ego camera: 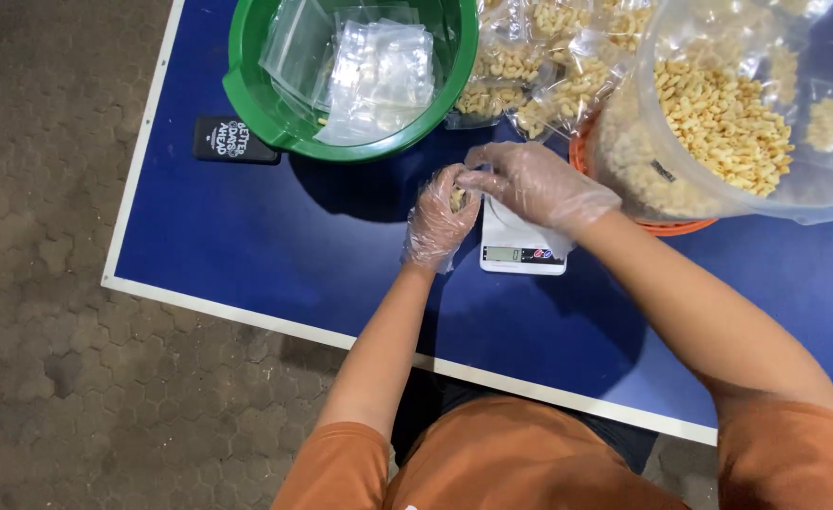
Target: Filling small plastic bags with snacks from a large container and weighing them on a digital scale
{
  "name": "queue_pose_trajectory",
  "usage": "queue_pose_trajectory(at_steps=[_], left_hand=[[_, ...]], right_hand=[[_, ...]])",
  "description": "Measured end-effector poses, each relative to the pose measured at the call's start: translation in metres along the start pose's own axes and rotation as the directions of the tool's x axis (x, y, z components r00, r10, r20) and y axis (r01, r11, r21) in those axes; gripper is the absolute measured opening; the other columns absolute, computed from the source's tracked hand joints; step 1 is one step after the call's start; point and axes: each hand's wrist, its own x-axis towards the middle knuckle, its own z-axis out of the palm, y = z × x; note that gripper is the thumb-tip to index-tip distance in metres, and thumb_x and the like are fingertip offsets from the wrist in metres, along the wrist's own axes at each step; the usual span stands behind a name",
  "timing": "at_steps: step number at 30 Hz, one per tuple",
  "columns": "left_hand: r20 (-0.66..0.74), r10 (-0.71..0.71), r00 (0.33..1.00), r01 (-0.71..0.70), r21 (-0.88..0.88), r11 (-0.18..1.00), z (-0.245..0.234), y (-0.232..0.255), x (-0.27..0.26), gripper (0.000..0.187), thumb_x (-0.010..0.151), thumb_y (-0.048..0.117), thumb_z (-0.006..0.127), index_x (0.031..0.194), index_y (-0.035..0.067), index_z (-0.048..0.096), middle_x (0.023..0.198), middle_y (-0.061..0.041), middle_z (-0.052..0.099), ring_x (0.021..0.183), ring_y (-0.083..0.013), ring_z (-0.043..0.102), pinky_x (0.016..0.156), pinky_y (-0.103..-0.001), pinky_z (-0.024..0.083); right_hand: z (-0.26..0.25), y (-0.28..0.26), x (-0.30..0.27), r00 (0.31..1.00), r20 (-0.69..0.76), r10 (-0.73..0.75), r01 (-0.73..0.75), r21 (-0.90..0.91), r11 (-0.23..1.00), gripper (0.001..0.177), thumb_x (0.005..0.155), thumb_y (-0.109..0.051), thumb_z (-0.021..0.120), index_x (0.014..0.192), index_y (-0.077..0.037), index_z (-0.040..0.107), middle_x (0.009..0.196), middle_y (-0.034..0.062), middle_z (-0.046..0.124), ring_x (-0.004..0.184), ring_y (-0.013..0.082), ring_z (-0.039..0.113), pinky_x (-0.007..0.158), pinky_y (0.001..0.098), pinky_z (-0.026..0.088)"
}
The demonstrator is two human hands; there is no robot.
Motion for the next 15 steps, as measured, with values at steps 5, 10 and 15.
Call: queue_pose_trajectory(at_steps=[5,10,15], left_hand=[[0.025,-0.048,0.999,0.05,-0.062,0.997,0.002,-0.002,0.001,0.024,0.085,0.023,0.077,0.105,0.014,0.068,0.085,-0.011,0.072,0.085,-0.0358,0.073,0.074,-0.046,0.061],[0.041,-0.068,0.997,0.07,-0.046,0.997,0.004,-0.006,0.001,0.027,0.086,0.026,0.077,0.108,0.015,0.068,0.088,-0.009,0.073,0.087,-0.0345,0.073,0.077,-0.046,0.062],[0.03,-0.037,0.999,0.039,-0.037,0.999,0.007,-0.01,0.0,0.029,0.085,0.026,0.078,0.111,0.017,0.068,0.092,-0.009,0.074,0.089,-0.0349,0.073,0.079,-0.046,0.061]], right_hand=[[0.013,0.037,0.026,1.0,-0.019,-0.015,0.021,0.368,0.93,0.043,0.105,-0.008,0.043,0.143,0.008,0.052,0.113,0.0238,0.064,0.098,0.0333,0.064,0.086,0.0468,0.053],[0.006,0.004,0.007,0.964,-0.198,-0.178,0.226,0.251,0.941,0.042,0.098,0.011,0.055,0.139,0.004,0.062,0.114,0.0298,0.07,0.102,0.0405,0.072,0.083,0.0486,0.06],[-0.033,-0.018,-0.02,0.934,-0.321,-0.156,0.223,0.184,0.957,0.057,0.103,-0.006,0.067,0.152,0.006,0.043,0.144,0.0409,0.046,0.133,0.0586,0.043,0.107,0.0684,0.041]])
